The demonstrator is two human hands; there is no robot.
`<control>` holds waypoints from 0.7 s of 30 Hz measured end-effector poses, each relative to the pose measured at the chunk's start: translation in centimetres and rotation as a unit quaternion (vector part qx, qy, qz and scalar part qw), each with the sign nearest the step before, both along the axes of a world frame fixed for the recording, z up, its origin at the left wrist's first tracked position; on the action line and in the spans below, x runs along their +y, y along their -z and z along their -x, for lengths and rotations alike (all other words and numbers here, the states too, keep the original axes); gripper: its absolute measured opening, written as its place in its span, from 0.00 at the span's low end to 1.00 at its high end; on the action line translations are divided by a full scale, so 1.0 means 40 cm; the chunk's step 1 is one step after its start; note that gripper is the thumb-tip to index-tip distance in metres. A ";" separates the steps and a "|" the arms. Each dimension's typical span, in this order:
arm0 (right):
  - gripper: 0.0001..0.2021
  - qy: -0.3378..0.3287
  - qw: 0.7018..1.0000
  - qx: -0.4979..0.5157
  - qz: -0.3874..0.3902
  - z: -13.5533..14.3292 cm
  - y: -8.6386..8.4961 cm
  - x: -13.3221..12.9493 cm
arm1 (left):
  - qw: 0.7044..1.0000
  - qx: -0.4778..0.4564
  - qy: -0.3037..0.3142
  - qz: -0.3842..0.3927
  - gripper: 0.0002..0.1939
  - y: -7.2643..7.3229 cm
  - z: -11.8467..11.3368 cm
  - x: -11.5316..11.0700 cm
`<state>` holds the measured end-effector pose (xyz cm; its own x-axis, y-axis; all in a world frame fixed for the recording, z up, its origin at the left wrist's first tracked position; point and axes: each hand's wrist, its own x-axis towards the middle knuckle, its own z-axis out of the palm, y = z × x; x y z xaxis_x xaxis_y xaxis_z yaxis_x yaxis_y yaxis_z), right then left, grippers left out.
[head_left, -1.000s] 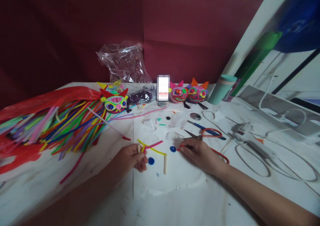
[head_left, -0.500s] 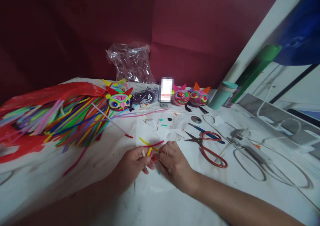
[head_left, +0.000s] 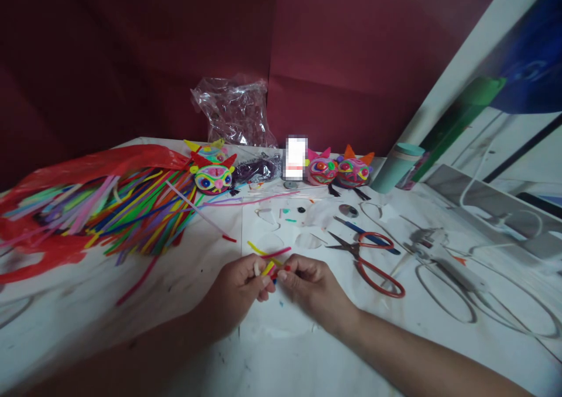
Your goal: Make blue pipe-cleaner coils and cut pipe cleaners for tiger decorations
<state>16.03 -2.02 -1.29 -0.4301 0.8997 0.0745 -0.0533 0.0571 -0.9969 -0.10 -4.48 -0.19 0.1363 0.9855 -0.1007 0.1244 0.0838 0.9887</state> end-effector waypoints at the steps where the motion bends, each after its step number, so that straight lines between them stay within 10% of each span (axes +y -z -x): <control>1: 0.16 -0.014 0.999 0.016 0.028 0.000 0.003 0.002 | 1.000 -0.004 0.003 0.001 0.04 -0.002 0.000 0.001; 21: 0.10 -0.038 0.989 0.128 0.067 0.019 -0.002 -0.025 | 0.981 -0.132 0.080 0.115 0.15 0.018 0.008 0.009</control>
